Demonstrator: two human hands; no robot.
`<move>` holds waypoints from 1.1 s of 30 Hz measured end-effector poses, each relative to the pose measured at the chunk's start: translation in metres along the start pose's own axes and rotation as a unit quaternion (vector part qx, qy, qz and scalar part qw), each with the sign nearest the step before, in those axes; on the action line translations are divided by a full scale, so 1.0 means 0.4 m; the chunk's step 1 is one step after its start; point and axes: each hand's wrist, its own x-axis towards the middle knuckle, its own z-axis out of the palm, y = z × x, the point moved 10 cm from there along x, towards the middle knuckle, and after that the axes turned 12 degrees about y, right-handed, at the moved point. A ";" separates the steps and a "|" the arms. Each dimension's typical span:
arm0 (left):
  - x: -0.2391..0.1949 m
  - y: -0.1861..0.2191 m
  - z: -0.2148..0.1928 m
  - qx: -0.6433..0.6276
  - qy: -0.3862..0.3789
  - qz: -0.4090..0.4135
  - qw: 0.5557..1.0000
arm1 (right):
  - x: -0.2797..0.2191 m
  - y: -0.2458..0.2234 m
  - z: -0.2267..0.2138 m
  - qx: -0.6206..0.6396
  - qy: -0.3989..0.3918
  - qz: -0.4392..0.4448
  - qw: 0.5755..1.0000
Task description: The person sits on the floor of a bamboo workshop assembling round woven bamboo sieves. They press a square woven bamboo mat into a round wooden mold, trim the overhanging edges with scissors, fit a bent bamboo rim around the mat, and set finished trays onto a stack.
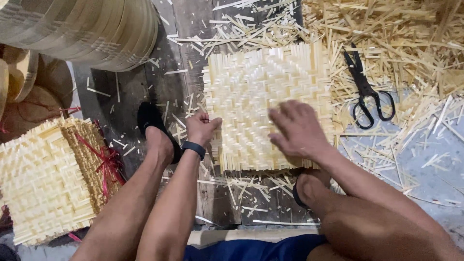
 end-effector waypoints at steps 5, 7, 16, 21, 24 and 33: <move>-0.175 0.204 -0.034 0.010 0.094 0.051 0.994 | -0.018 -0.048 -0.037 -0.039 0.095 -0.037 0.994; -0.320 0.309 -0.014 -0.012 0.113 0.039 0.993 | -0.023 -0.026 -0.015 -0.043 0.092 -0.033 0.994; -0.528 0.491 0.065 0.041 0.060 0.383 0.921 | -0.033 -0.044 0.007 -0.029 0.041 -0.031 0.998; -0.113 0.144 -0.053 0.037 0.110 -0.001 0.993 | -0.051 -0.010 0.014 0.003 0.051 0.042 0.998; -0.049 0.091 -0.034 0.014 0.066 0.050 0.997 | -0.061 -0.006 0.029 -0.022 0.035 0.036 0.999; 0.001 0.018 -0.058 0.082 0.044 -0.011 0.996 | -0.182 0.150 -0.074 0.184 0.192 0.131 0.955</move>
